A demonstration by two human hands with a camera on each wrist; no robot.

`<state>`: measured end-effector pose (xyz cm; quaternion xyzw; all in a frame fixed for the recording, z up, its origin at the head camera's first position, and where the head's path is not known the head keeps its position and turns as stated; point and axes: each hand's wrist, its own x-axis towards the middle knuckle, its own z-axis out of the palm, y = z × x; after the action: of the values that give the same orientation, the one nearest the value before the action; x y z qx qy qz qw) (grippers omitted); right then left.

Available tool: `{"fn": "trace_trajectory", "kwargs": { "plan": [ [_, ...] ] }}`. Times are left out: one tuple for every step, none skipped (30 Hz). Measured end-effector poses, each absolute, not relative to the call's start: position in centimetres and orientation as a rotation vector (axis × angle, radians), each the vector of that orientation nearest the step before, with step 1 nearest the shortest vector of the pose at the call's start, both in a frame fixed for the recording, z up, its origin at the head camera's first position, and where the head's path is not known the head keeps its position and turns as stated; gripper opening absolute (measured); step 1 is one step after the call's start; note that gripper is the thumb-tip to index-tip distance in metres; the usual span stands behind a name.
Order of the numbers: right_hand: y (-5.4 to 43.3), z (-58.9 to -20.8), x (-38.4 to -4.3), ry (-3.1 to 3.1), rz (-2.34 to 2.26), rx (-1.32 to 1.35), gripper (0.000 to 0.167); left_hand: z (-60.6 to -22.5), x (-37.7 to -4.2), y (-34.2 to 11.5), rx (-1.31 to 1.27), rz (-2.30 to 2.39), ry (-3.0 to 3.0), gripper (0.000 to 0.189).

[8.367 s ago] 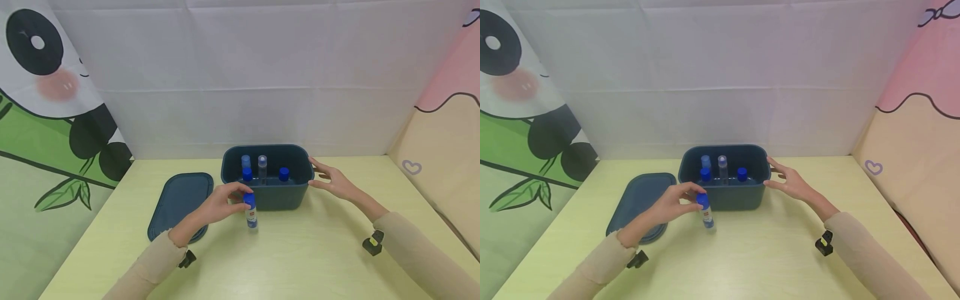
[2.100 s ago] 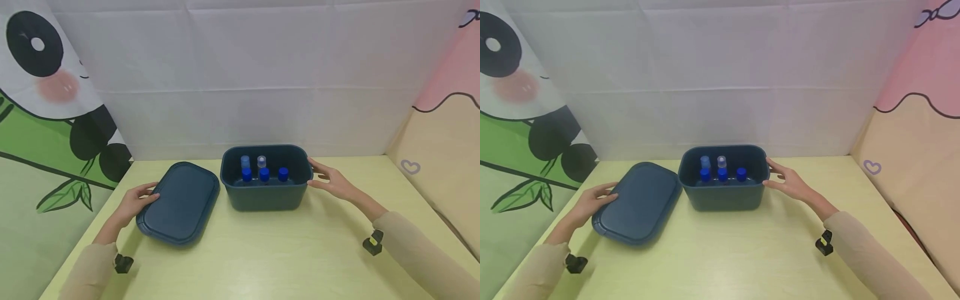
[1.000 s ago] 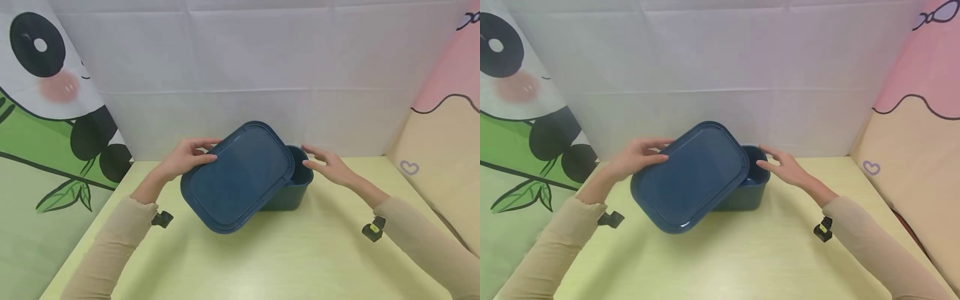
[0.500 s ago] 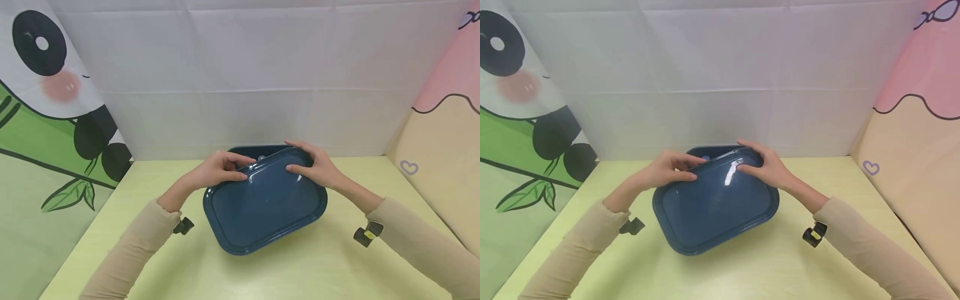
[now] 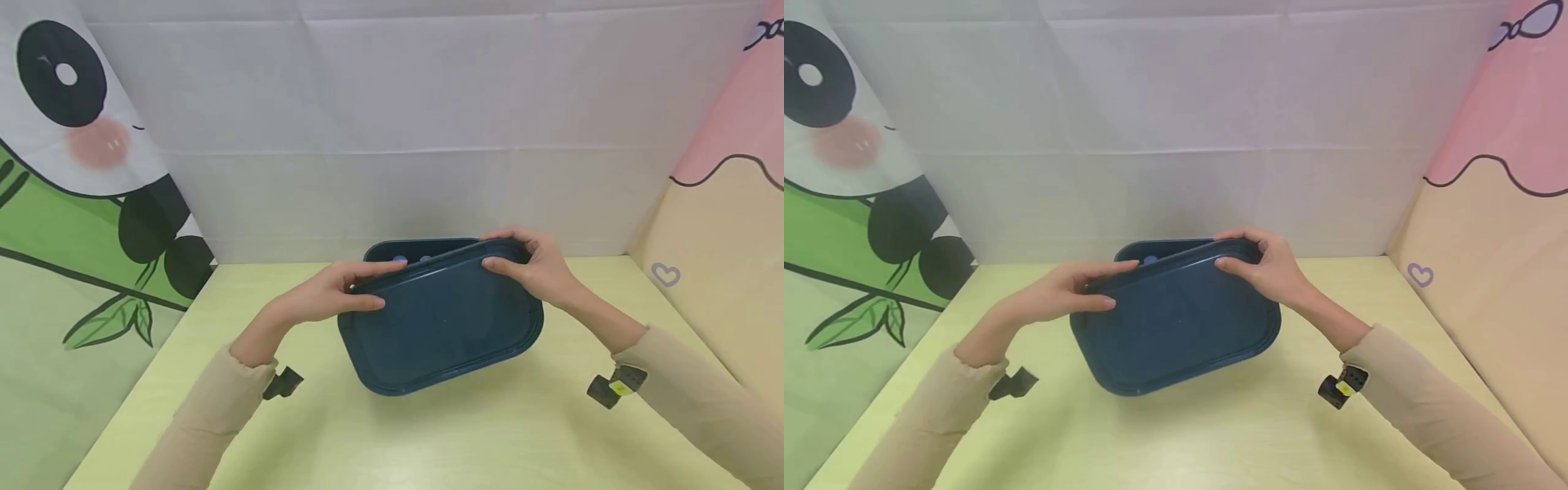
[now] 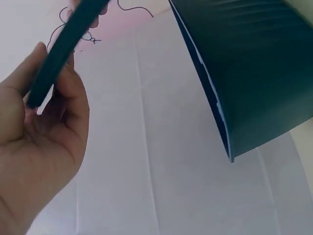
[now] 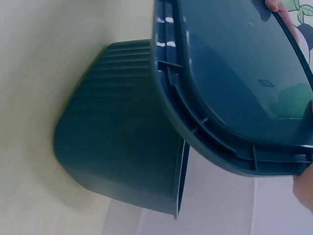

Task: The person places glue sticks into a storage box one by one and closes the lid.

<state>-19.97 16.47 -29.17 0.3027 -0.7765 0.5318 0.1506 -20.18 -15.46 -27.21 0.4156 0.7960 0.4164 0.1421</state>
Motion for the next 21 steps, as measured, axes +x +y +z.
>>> {"fn": "trace_trajectory", "kwargs": {
  "plan": [
    [16.6,-29.1,-20.0,-2.207,1.538,0.836,0.03,-27.1,-20.0,-15.6,1.186,1.239,2.313,0.059],
    [16.7,-29.0,-20.1,-2.179,1.556,0.808,0.03,-26.9,-19.8,-15.7,1.166,1.278,2.34,0.061],
    [16.7,-28.9,-20.2,-2.153,1.568,0.776,0.029,-26.8,-19.7,-15.7,1.157,1.315,2.376,0.063],
    [16.7,-28.8,-20.2,-2.127,1.573,0.752,0.029,-26.7,-19.6,-15.7,1.166,1.352,2.413,0.064],
    [16.6,-28.7,-20.3,-2.102,1.577,0.731,0.028,-26.7,-19.6,-15.5,1.18,1.404,2.439,0.064],
    [16.5,-28.6,-20.3,-2.077,1.581,0.713,0.028,-26.6,-19.6,-15.4,1.201,1.457,2.468,0.063],
    [16.4,-28.3,-20.3,-2.05,1.579,0.7,0.028,-26.5,-19.6,-15.2,1.217,1.507,2.505,0.062],
    [16.2,-28.1,-20.4,-2.019,1.575,0.695,0.028,-26.4,-19.6,-15.1,1.24,1.559,2.541,0.06],
    [16.1,-27.9,-20.4,-1.989,1.563,0.694,0.028,-26.3,-19.7,-15.0,1.264,1.612,2.571,0.058],
    [16.0,-27.7,-20.5,-1.956,1.544,0.703,0.028,-26.3,-19.8,-14.8,1.294,1.67,2.587,0.055],
    [15.8,-27.5,-20.5,-1.925,1.523,0.713,0.028,-26.2,-20.0,-14.7,1.312,1.729,2.595,0.053],
    [15.7,-27.3,-20.6,-1.896,1.495,0.728,0.028,-26.2,-20.2,-14.6,1.338,1.771,2.616,0.051],
    [15.6,-27.0,-20.6,-1.87,1.455,0.745,0.028,-26.2,-20.4,-14.5,1.367,1.798,2.649,0.049],
    [15.6,-26.8,-20.7,-1.849,1.412,0.765,0.028,-26.2,-20.7,-14.4,1.398,1.818,2.681,0.048],
    [15.5,-26.6,-20.8,-1.835,1.368,0.776,0.028,-26.2,-20.9,-14.3,1.425,1.835,2.715,0.047],
    [15.5,-26.5,-20.9,-1.822,1.327,0.795,0.028,-26.3,-21.1,-14.2,1.451,1.85,2.752,0.046],
    [15.5,-26.3,-21.0,-1.816,1.294,0.812,0.028,-26.3,-21.3,-14.2,1.475,1.855,2.798,0.045],
    [15.5,-26.3,-21.1,-1.813,1.266,0.83,0.028,-26.4,-21.4,-14.1,1.494,1.865,2.84,0.044],
    [15.4,-26.2,-21.2,-1.811,1.233,0.845,0.027,-26.5,-21.5,-14.1,1.507,1.884,2.871,0.043],
    [15.4,-26.2,-21.3,-1.805,1.207,0.861,0.027,-26.6,-21.7,-14.0,1.511,1.917,2.885,0.041],
    [15.3,-26.3,-21.4,-1.796,1.18,0.872,0.026,-26.8,-21.8,-14.0,1.503,1.963,2.88,0.039]
  ]
}}
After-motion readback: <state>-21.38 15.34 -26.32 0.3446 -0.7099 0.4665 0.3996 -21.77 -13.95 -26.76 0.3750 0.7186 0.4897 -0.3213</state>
